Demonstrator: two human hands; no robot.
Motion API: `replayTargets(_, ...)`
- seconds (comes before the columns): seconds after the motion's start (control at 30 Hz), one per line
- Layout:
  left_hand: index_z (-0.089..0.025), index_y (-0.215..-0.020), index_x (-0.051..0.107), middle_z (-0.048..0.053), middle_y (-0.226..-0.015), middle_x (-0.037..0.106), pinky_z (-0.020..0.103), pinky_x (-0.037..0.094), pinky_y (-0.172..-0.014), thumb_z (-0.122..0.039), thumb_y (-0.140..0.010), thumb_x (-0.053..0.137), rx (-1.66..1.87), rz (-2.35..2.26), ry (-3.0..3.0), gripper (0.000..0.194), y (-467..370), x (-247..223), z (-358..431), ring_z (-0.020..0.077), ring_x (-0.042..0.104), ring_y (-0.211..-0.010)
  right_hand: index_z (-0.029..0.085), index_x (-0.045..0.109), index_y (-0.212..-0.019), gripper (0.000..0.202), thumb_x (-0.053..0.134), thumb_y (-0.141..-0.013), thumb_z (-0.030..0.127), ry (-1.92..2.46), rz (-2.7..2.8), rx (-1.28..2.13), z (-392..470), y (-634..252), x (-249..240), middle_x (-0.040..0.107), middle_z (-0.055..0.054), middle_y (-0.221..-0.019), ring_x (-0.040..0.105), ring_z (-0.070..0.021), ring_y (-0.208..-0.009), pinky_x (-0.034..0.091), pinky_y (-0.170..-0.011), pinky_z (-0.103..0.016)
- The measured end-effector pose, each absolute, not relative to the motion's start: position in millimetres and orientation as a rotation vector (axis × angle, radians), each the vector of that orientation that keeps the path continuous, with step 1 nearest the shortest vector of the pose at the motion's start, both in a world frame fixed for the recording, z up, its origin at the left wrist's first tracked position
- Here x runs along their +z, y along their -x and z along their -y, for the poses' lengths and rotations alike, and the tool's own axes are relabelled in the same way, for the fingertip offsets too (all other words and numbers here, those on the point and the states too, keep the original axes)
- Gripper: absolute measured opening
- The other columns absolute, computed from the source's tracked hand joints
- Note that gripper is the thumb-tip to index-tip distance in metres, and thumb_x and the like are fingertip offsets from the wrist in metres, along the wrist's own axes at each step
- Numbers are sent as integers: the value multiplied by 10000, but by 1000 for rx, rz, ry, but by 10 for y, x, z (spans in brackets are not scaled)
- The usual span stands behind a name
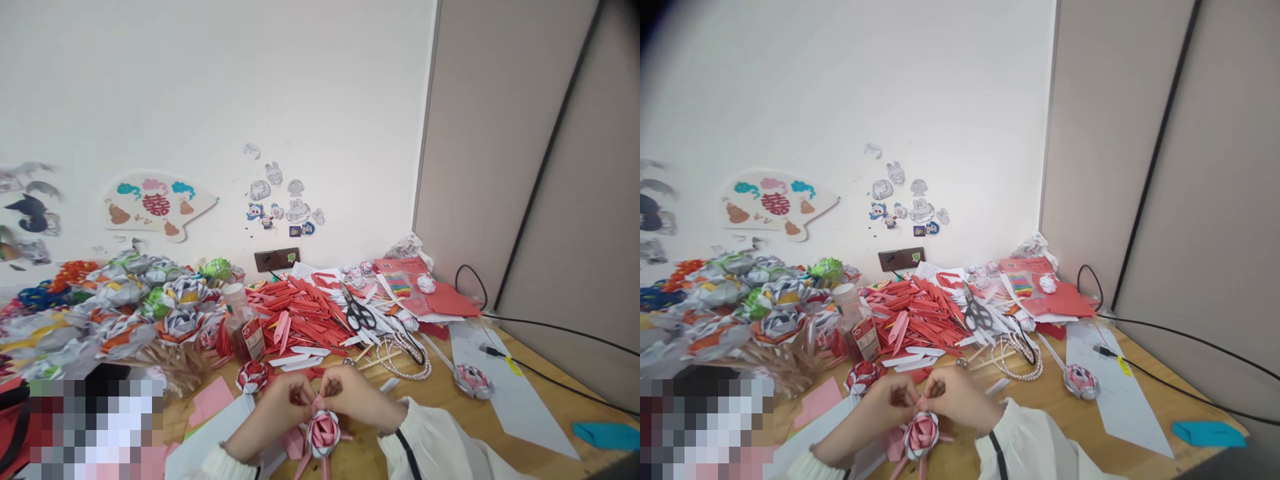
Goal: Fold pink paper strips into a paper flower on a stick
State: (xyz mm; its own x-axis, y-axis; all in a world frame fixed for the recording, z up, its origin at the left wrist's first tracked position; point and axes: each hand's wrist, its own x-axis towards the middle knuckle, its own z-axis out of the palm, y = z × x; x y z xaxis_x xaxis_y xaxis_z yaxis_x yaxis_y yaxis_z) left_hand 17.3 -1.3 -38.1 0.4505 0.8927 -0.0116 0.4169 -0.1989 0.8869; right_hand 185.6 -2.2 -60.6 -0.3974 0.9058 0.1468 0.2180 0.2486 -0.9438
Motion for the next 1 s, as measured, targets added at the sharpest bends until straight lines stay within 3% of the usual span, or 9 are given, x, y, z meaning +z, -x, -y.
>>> replayTargets(0.13,-142,-540,501,-32,-499,515,206,299,-459,-357,-543,720,696,-1162,-1770,307,-146,-450,-29,83,431,-469,137,604,-637,78,677,-616,152,1104,1779,1087,73,-1812,-547,554,37,-578,491,-88,-548,347,-499,-171)
replayTargets(0.2,-141,-605,513,-34,-502,524,210,327,-480,-404,-521,744,639,-1036,-1636,360,-101,-453,-69,89,458,-475,136,604,-627,78,670,-601,104,1051,1754,1138,83,-1789,-515,545,45,-568,489,-83,-545,350,-504,-164)
replayTargets(0.33,-137,-789,560,8,-644,599,239,387,-568,-517,-621,657,640,-820,-1404,427,-16,-410,-107,111,537,-562,138,618,-637,87,665,-595,79,1007,1687,1142,75,-1763,-481,545,45,-580,508,-88,-567,371,-540,-168)
replayTargets(0.5,-140,-641,507,-36,-568,524,206,331,-519,-444,-543,748,625,-858,-1429,401,0,-438,-115,85,477,-528,145,642,-651,72,688,-603,119,996,1705,1119,36,-1748,-525,580,25,-608,537,-109,-591,385,-551,-179)
replayTargets(0.8,-157,-675,468,-62,-592,444,193,279,-508,-541,-622,641,731,-823,-1548,425,-104,-494,-104,71,385,-534,184,640,-726,50,637,-710,138,962,1896,847,105,-1873,-390,619,7,-710,563,-136,-707,399,-646,-213)
replayTargets(1.0,-157,-685,484,-42,-605,462,211,304,-517,-484,-718,553,807,-951,-1699,336,-178,-326,31,94,398,-549,189,613,-761,102,538,-828,197,743,2086,554,130,-1934,-337,602,-14,-745,539,-150,-769,400,-701,-253)
